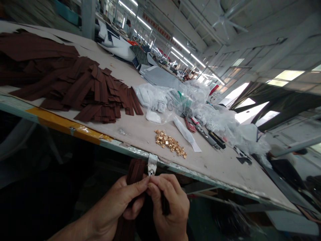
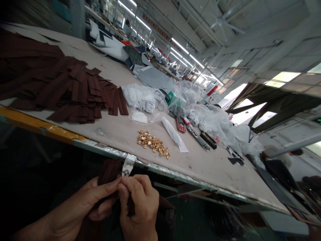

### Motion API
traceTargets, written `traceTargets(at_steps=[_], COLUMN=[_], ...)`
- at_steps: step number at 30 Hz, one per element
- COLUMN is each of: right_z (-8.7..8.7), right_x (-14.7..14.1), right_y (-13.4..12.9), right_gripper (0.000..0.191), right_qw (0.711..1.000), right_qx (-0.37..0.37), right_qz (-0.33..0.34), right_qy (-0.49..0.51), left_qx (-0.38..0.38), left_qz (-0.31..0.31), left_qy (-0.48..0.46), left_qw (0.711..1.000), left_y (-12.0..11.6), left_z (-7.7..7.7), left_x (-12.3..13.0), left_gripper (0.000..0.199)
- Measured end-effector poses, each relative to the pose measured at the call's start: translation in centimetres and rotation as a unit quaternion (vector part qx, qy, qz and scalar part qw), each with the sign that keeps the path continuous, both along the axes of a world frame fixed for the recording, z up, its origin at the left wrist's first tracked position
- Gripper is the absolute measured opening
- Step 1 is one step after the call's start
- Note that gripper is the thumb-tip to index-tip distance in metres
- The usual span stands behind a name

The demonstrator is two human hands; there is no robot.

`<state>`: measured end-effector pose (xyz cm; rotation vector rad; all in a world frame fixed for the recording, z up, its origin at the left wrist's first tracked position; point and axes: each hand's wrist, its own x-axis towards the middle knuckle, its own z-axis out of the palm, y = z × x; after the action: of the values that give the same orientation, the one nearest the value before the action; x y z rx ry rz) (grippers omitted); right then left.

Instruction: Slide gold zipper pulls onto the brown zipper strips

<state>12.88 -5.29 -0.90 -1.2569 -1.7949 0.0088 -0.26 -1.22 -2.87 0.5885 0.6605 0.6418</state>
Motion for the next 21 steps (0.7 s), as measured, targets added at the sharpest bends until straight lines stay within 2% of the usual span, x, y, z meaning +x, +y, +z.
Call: traceTargets(at_steps=[4,8,13,18,21], right_z=[-0.3,-0.6,0.2,1.5,1.7], right_x=[0.3,-0.1,-0.8,-1.4,-1.7], right_y=[-0.2,0.1,0.9,0.7,0.1], right_gripper=[0.027,0.024,0.020,0.011,0.009], right_qw=[0.998,0.997,0.993,0.966,0.959], right_qx=[0.000,-0.005,-0.079,-0.164,-0.194], right_qz=[-0.021,-0.044,-0.084,-0.095,-0.067], right_qy=[-0.059,-0.065,0.038,0.178,0.195], left_qx=[0.007,0.009,0.037,0.166,0.222], left_qz=[-0.002,0.013,0.029,0.023,0.030], left_qy=[-0.003,0.029,0.047,0.121,0.137], left_qw=[1.000,0.999,0.998,0.978,0.965], left_y=[0.1,0.0,-0.1,0.3,0.2], left_z=[0.1,0.3,0.5,1.2,1.1], left_x=[-0.1,-0.2,-0.7,-1.2,-1.1], left_gripper=[0.039,0.035,0.025,0.012,0.009])
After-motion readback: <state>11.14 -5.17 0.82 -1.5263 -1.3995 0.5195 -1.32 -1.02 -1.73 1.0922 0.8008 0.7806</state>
